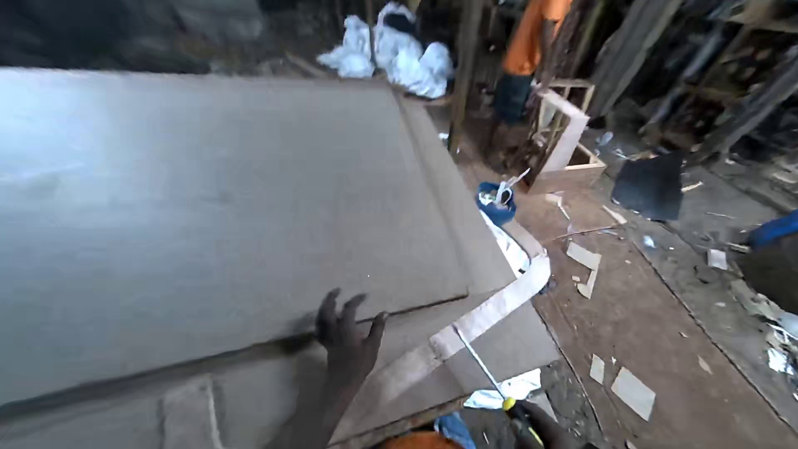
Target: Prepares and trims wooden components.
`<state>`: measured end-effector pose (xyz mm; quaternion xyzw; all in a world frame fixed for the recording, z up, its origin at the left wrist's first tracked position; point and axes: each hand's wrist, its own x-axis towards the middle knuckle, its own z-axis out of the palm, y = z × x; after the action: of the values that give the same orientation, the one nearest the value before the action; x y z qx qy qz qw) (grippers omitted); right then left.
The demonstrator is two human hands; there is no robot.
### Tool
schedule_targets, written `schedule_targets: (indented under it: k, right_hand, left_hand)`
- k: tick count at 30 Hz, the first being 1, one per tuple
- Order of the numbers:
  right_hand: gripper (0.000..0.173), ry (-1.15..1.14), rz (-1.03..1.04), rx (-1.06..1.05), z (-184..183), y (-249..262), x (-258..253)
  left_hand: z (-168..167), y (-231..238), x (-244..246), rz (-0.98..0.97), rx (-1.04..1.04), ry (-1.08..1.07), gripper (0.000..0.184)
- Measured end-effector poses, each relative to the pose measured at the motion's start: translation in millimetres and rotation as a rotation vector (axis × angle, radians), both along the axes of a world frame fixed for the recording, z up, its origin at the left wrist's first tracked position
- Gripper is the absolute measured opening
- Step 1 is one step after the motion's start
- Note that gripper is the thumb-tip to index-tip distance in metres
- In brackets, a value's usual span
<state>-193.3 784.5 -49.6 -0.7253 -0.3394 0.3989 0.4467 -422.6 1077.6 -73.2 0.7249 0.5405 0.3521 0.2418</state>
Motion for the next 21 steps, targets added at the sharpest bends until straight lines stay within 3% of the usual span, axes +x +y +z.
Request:
schedule_targets:
  k: [1, 2, 4, 9, 14, 16, 21]
  right_hand:
    - [0.035, -0.024, 0.013, -0.007, 6, 0, 2]
    - [0.034, -0.060, 0.033, -0.033, 11, 2, 5]
    - [0.036, -0.162, 0.100, -0.080, 21, 9, 9]
    - [0.038, -0.521, 0.258, -0.135, 51, 38, 12]
    - [0.034, -0.809, 0.348, -0.201, 87, 58, 16]
    - [0.031, -0.882, 0.381, -0.206, 100, 64, 16]
    - [0.026, -1.026, 0.471, -0.115, 106, 75, 20]
  left_hand:
    - [-9, -7, -5, -0.059, 0.050, 0.054, 0.038]
    - [-15, -15, -8, -0.138, 0.058, 0.093, 0.028]
    - [-19, -33, -7, -0.262, 0.063, 0.214, 0.032]
    - [-7, -66, 28, -0.637, 0.253, 0.042, 0.040]
    - [3, -65, 82, -1.105, 0.300, 0.108, 0.057]
    - [0, -62, 96, -1.167, 0.283, 0.112, 0.053]
    - [-15, -59, 102, -1.070, 0.379, -0.005, 0.042]
